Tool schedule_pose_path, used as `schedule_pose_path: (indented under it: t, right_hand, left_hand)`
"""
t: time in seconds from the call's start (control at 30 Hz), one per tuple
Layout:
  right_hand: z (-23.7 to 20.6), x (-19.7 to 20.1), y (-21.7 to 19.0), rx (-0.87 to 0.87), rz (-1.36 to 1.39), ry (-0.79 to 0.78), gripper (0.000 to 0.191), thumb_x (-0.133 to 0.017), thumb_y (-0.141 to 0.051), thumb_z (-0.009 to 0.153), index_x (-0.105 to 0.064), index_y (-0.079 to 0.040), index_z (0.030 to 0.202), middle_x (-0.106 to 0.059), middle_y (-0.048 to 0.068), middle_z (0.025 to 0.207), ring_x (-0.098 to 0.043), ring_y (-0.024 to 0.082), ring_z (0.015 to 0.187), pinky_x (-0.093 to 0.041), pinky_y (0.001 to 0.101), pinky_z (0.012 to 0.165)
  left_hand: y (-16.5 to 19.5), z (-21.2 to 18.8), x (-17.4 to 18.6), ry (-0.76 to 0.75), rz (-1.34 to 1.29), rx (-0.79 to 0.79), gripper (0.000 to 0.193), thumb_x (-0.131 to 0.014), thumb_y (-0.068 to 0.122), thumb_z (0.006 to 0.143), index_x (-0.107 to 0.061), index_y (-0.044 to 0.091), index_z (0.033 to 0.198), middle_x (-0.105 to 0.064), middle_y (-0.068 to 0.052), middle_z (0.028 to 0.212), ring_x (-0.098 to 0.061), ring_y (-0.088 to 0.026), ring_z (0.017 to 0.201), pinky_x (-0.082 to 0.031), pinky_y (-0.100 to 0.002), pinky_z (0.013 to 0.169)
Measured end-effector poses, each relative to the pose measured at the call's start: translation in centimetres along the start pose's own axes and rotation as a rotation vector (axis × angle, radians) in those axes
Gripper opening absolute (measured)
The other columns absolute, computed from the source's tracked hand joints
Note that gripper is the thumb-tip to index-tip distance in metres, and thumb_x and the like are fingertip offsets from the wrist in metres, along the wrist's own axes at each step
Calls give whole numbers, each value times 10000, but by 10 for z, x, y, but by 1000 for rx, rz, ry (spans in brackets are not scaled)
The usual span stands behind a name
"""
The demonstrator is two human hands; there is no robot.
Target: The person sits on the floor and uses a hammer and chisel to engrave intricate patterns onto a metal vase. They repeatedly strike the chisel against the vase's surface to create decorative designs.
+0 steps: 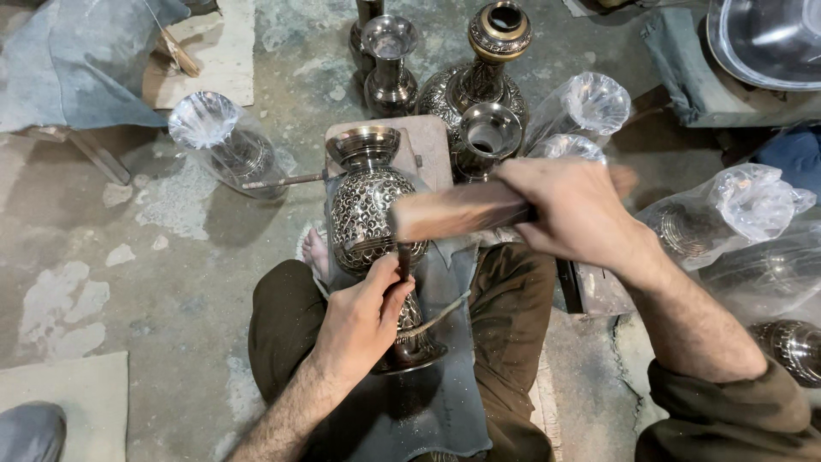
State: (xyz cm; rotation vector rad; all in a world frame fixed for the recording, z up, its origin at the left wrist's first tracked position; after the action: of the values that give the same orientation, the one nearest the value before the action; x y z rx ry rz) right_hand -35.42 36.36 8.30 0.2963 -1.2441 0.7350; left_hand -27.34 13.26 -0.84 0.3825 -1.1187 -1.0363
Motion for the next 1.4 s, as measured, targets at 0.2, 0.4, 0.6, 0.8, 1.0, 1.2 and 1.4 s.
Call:
schedule_pose_path:
  t: [0.2,0.4,0.6,0.8,1.0,1.2,1.4]
  right_hand:
    - [-2,1,1,43,-8,38,420,-812,-54,634,-632,-63,1014,-729,103,873,-731,283,815,-577,419,738]
    - [-4,-4,3,42,17,40,368,-777,-72,693,-638,-98,1033,-725,57,852,-734,238,766,-573,414,699]
    - [-2,-5,1,-8,154,-30,335,-756,-82,715,-616,-105,1018,-717,18,813,-724,201,677,-554,404,628]
    - [-3,-2,4,11,137,-8,338,-776,-99,730,-596,-49,1012,-718,75,834,-719,217,725,-581,384,649]
    - [-9,-5,6,36,93,-30,249,-734,-48,776,-618,-79,994,-723,74,857,-738,224,754,-589,394,662]
    - [-2,-22,7,-90,-159,-179,336,-812,-124,713,-614,-81,982,-709,101,791,-723,315,744,-559,465,646]
    - [9,-18,-5,-7,134,-66,320,-829,-189,785,-624,-83,1006,-722,76,814,-733,290,739,-576,463,658]
  left_hand:
    - [3,1,2,-9,-29,-19,374,-703,69,942,-544,1,1274,-754,-192,1019,-772,-344,928,-629,-391,729]
    - [2,2,3,-39,-43,-8,359,-697,64,951,-547,4,1271,-762,-177,980,-773,-343,917,-620,-397,721]
    - [1,4,2,-76,-70,18,358,-696,73,953,-555,-3,1273,-769,-177,982,-790,-317,897,-634,-377,709]
    - [2,4,3,-62,-64,-7,375,-698,67,943,-571,-30,1282,-768,-197,986,-780,-329,913,-623,-383,730]
    - [2,4,5,-54,-83,-29,354,-693,65,955,-579,-11,1281,-768,-181,996,-784,-326,938,-622,-386,755]
    - [4,-1,7,-15,-99,21,348,-721,79,941,-606,9,1263,-773,-158,975,-792,-293,880,-613,-362,705]
    - [8,-10,8,76,-177,38,311,-705,68,960,-605,20,1251,-780,-117,972,-805,-222,855,-621,-310,672]
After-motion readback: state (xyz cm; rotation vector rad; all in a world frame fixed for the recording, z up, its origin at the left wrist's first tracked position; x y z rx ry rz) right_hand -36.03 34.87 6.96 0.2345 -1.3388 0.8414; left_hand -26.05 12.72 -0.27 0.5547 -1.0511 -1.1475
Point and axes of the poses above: each hand's wrist, its own z-axis towards the middle knuckle, its own x-axis out of the back of the hand, y = z × x, the point moved 6 cm from there along z, towards the middle knuckle
